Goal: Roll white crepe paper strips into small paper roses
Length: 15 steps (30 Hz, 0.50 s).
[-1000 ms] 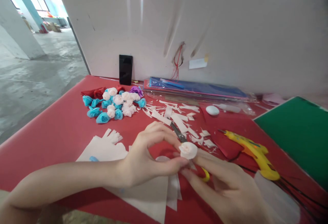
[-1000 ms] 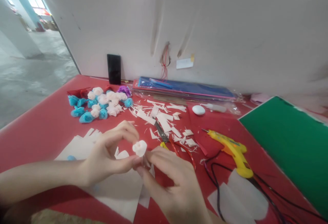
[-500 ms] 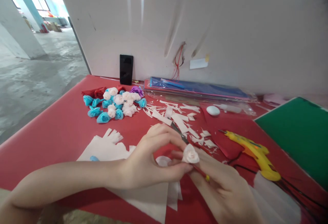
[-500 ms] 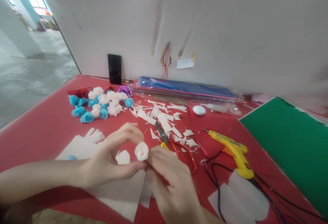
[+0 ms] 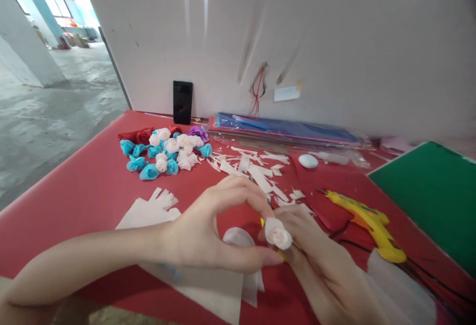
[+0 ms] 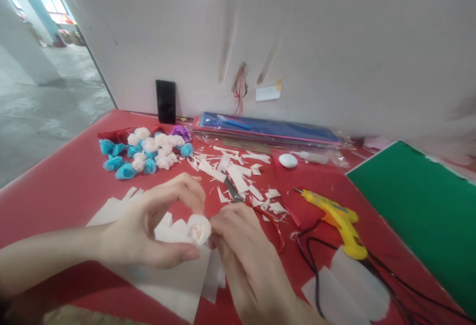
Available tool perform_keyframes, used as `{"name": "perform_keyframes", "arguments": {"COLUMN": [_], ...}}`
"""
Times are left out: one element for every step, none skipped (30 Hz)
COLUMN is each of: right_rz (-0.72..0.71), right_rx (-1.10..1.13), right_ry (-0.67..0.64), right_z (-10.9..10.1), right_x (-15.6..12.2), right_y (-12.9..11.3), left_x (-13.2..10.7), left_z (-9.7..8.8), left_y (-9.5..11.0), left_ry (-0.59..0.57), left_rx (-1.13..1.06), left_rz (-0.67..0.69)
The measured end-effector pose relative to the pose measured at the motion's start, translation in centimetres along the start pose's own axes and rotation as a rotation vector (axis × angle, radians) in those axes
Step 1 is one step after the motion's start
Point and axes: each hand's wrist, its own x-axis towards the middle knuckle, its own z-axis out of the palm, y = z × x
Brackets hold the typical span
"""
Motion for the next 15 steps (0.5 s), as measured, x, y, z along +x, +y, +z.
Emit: {"name": "perform_keyframes", "arguments": {"right_rz": [0.0,-0.001,-0.005,-0.017,-0.032,-0.052,-0.08,-0.095,-0.106,-0.112,-0.115,-0.118,-0.121,-0.123,-0.123], "right_rx": [-0.013,-0.034,-0.059,-0.083,-0.102,-0.115,-0.121,-0.125,-0.125,-0.123,-0.118,-0.109,-0.094,-0.078,-0.063], "right_ry": [-0.012,-0.026,-0.038,-0.044,-0.04,-0.039,-0.032,-0.028,-0.027,-0.027,-0.025,-0.022,-0.018,-0.021,-0.02], "right_z": [-0.05,-0.11,-0.19,-0.27,-0.37,-0.46,-0.55,-0.63,-0.7,-0.75,-0.79,-0.82,-0.84,-0.85,-0.86], "right_x": [-0.07,-0.15,-0.25,-0.34,-0.41,-0.46,-0.47,-0.43,-0.35,-0.23,-0.1,0.04,0.15,0.22,0.25], "right_y": [0.01,0.01,0.01,-0.01,-0.03,-0.06,-0.11,-0.17,-0.25,-0.33,-0.41,-0.49,-0.55,-0.59,-0.61], "left_x": [0.02,0.05,0.08,0.1,0.13,0.15,0.17,0.19,0.21,0.23,0.24,0.26,0.28,0.3,0.32], "left_z": [-0.05,-0.11,-0.17,-0.23,-0.3,-0.37,-0.43,-0.48,-0.51,-0.54,-0.56,-0.57,-0.59,-0.6,-0.63], "left_y": [0.1,0.21,0.32,0.43,0.54,0.63,0.71,0.77,0.81,0.83,0.83,0.82,0.8,0.77,0.75], "left_ry": [-0.006,-0.015,-0.028,-0.041,-0.055,-0.07,-0.085,-0.097,-0.11,-0.127,-0.143,-0.159,-0.176,-0.192,-0.203], "left_rx": [-0.01,-0.021,-0.034,-0.047,-0.064,-0.083,-0.102,-0.123,-0.142,-0.159,-0.173,-0.182,-0.189,-0.191,-0.192], "left_rz": [-0.002,-0.008,-0.021,-0.039,-0.06,-0.083,-0.105,-0.127,-0.151,-0.178,-0.205,-0.232,-0.255,-0.272,-0.283]}}
